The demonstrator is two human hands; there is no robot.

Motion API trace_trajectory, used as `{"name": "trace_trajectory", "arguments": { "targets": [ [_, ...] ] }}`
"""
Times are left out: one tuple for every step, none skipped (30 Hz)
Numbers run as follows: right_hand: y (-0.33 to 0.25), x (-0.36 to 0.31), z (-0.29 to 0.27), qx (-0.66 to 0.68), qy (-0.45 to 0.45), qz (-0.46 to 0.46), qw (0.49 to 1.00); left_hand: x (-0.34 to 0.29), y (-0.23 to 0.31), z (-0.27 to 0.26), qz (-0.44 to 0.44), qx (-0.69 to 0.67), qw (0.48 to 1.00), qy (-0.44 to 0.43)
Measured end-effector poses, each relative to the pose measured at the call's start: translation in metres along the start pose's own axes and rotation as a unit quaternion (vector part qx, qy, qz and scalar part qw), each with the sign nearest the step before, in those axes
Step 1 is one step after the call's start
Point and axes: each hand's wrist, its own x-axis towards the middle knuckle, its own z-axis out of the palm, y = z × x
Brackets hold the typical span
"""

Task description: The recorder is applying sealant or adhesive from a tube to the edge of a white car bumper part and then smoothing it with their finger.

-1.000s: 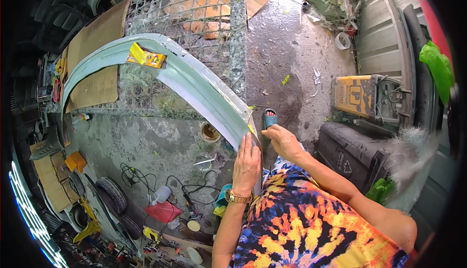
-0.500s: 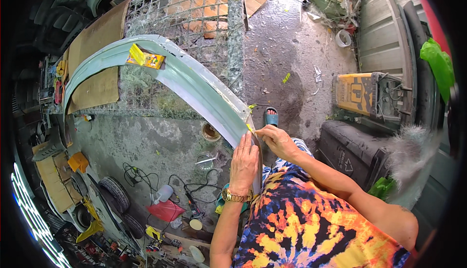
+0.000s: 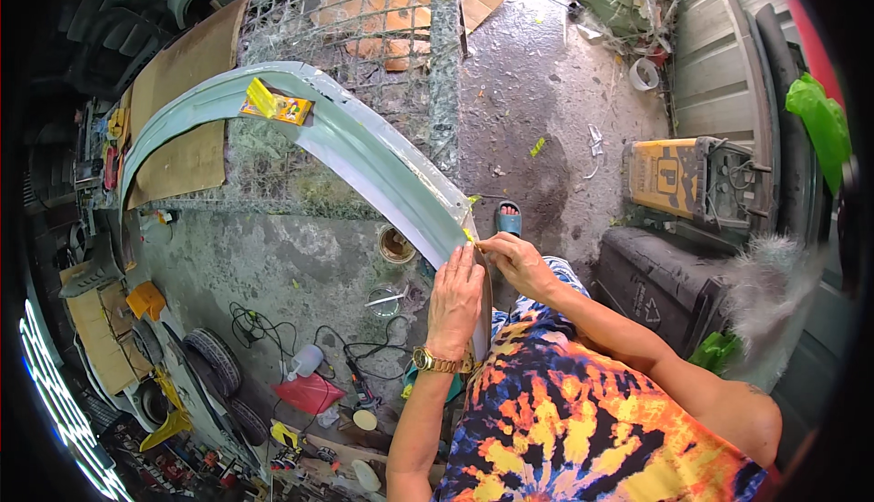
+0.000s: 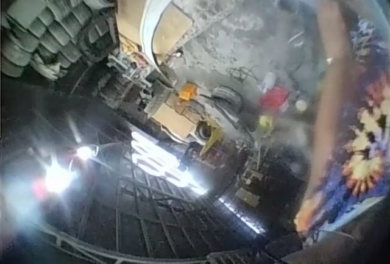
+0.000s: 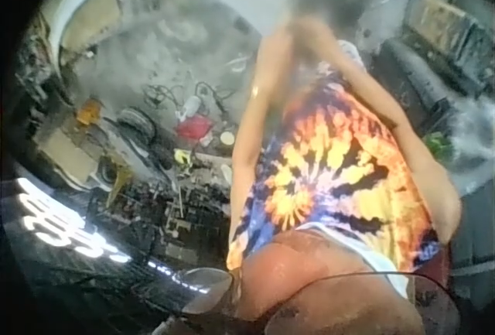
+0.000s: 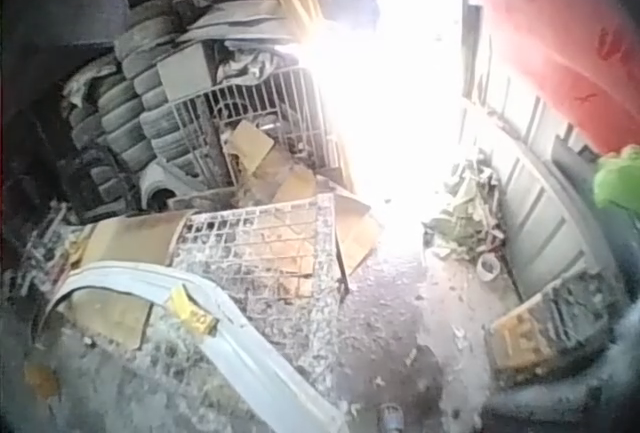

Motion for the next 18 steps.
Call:
{"name": "trace_trajectory", "arguments": {
  "targets": [
    [0.0, -0.001, -0.003, -0.027, -0.009, 0.01, 1.0, -0.001, -0.001, 0.0, -0.001, -0.026, 1.0, -0.006],
    [-0.001, -0.001, -0.005, -0.053, -0.017, 0.021, 0.998, -0.003, -0.001, 0.001, -0.001, -0.025, 1.0, -0.004],
    [-0.006, -0.001, -0.007, -0.054, -0.016, 0.02, 0.998, -0.005, 0.002, 0.003, -0.023, -0.057, 0.998, 0.01],
    [-0.013, 0.001, -0.009, -0.053, -0.011, 0.019, 0.998, -0.006, 0.003, 0.005, -0.044, -0.089, 0.995, 0.024],
    [-0.017, 0.002, -0.009, -0.052, -0.006, 0.019, 0.998, -0.005, 0.004, 0.006, -0.044, -0.089, 0.995, 0.024],
    [-0.018, 0.003, -0.007, -0.052, -0.005, 0.018, 0.998, -0.005, 0.005, 0.006, -0.039, -0.069, 0.996, 0.032],
    [-0.018, 0.005, -0.006, -0.07, 0.005, -0.017, 0.997, -0.004, 0.005, 0.007, -0.034, -0.049, 0.997, 0.04],
    [-0.018, 0.005, -0.004, -0.088, 0.015, -0.053, 0.995, -0.004, 0.004, 0.009, -0.033, -0.049, 0.997, 0.04],
    [-0.017, 0.006, -0.003, -0.087, 0.015, -0.053, 0.995, -0.004, 0.003, 0.011, -0.034, -0.037, 0.998, 0.036],
    [-0.016, 0.007, -0.002, -0.102, 0.01, -0.063, 0.993, -0.003, 0.002, 0.012, -0.035, -0.026, 0.999, 0.032],
    [-0.015, 0.007, -0.001, -0.116, 0.004, -0.073, 0.991, -0.003, 0.002, 0.013, -0.035, -0.025, 0.999, 0.031],
    [-0.013, 0.007, 0.0, -0.116, 0.004, -0.071, 0.991, -0.003, 0.003, 0.013, -0.03, -0.009, 0.999, 0.032],
    [-0.011, 0.007, 0.001, -0.109, -0.001, -0.065, 0.992, -0.002, 0.004, 0.013, -0.024, 0.006, 0.999, 0.033],
    [-0.009, 0.008, 0.001, -0.103, -0.006, -0.059, 0.993, -0.001, 0.005, 0.013, -0.023, 0.006, 0.999, 0.031],
    [-0.005, 0.008, 0.001, -0.102, -0.005, -0.059, 0.993, 0.0, 0.006, 0.012, -0.018, 0.022, 0.999, 0.026],
    [-0.001, 0.009, -0.001, -0.103, -0.014, -0.056, 0.993, 0.0, 0.008, 0.012, -0.013, 0.037, 0.999, 0.021],
    [0.001, 0.01, -0.002, -0.105, -0.023, -0.053, 0.993, 0.0, 0.008, 0.012, -0.012, 0.038, 0.999, 0.02],
    [-0.002, 0.011, -0.004, -0.104, -0.022, -0.053, 0.993, 0.0, 0.007, 0.012, -0.011, 0.045, 0.999, 0.012]
  ]
}}
